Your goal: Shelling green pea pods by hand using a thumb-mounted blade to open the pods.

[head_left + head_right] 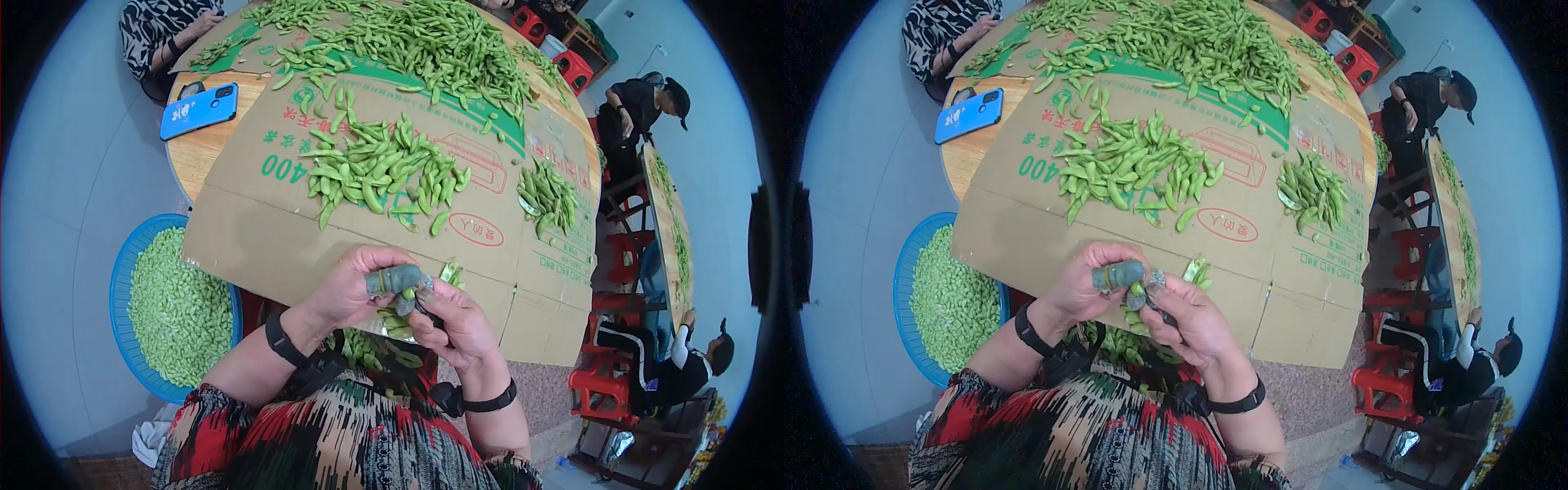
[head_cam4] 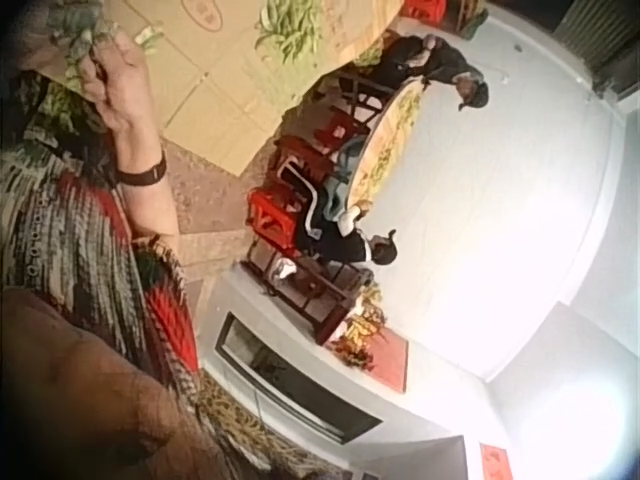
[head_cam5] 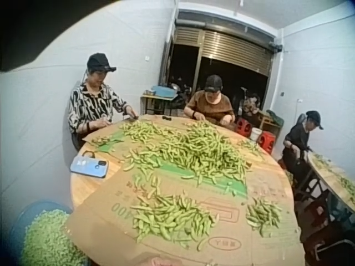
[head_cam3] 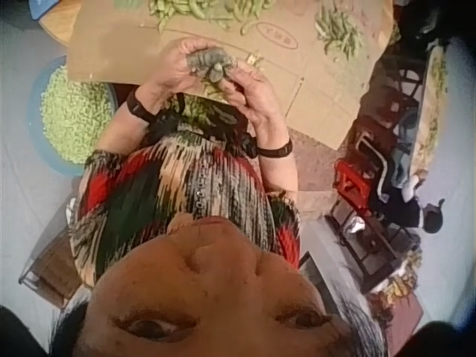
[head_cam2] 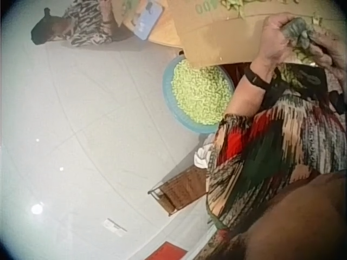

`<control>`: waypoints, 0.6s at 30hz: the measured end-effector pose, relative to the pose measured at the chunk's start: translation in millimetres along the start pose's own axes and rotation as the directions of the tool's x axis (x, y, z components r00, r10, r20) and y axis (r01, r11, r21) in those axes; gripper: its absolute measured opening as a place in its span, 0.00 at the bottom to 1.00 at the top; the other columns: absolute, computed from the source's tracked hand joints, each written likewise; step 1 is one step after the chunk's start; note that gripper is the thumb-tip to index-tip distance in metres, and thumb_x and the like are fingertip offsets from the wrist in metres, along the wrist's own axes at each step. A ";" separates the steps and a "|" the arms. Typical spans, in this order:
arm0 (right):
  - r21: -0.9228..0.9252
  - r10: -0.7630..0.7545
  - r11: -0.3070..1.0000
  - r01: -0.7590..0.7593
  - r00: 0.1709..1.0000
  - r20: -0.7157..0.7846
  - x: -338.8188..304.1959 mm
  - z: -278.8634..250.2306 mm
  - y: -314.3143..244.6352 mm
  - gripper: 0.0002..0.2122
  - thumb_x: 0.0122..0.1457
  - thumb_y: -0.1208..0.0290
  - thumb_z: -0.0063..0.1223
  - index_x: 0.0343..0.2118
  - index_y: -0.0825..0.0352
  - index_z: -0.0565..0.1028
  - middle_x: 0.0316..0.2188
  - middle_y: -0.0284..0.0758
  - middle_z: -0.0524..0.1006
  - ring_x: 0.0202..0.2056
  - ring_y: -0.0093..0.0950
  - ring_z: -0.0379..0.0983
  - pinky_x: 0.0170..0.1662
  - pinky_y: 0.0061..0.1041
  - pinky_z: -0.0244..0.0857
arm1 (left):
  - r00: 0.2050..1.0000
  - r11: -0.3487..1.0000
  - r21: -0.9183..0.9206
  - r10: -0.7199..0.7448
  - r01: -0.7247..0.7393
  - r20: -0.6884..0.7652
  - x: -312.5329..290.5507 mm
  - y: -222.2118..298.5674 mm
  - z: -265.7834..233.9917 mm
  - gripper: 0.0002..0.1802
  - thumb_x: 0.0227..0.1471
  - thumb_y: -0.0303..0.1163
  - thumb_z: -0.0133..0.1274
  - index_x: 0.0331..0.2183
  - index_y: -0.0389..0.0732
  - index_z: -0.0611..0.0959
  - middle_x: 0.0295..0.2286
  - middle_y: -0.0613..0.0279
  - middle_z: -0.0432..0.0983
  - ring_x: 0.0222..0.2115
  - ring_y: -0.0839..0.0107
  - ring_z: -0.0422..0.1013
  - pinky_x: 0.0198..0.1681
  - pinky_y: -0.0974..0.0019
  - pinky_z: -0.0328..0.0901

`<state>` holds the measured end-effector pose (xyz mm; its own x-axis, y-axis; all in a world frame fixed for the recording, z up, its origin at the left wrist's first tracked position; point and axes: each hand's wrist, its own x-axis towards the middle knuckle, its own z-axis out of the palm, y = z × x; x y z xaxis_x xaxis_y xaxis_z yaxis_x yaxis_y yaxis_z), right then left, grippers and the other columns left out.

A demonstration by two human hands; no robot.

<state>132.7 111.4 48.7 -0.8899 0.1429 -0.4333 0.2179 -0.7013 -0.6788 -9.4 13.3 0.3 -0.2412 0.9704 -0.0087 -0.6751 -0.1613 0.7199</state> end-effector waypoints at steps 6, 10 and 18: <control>-0.372 -0.265 0.908 0.193 0.952 -0.152 7.9 -10.2 8.3 0.08 0.61 0.70 0.42 0.27 0.65 0.70 0.15 0.22 0.65 0.15 0.10 0.53 0.17 0.11 0.45 | 0.996 0.983 0.182 0.050 -0.036 -0.073 5.0 3.8 10.1 0.05 0.49 0.26 0.52 0.31 0.38 0.78 0.24 0.72 0.71 0.24 0.86 0.65 0.27 0.79 0.61; -0.726 -0.524 0.636 0.261 0.837 -0.157 12.5 -10.7 11.2 0.09 0.60 0.71 0.42 0.25 0.65 0.70 0.14 0.21 0.65 0.15 0.10 0.54 0.18 0.11 0.46 | 0.988 0.834 0.551 0.118 -0.044 -0.100 8.5 1.3 5.3 0.09 0.46 0.25 0.56 0.34 0.38 0.77 0.29 0.70 0.73 0.29 0.84 0.68 0.33 0.78 0.64; -0.412 -0.198 0.906 0.103 0.961 -0.195 1.9 -18.4 0.3 0.09 0.61 0.68 0.42 0.28 0.66 0.72 0.13 0.22 0.64 0.14 0.10 0.53 0.17 0.11 0.44 | 0.997 0.987 0.141 -0.072 0.070 0.006 2.2 3.7 5.3 0.15 0.52 0.27 0.49 0.43 0.36 0.76 0.23 0.71 0.72 0.22 0.84 0.66 0.24 0.82 0.59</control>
<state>138.5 124.3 36.8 -0.8199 0.4118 -0.3976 0.2708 -0.3329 -0.9033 -8.7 15.8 6.6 -0.1883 0.9805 -0.0565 -0.5850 -0.0657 0.8084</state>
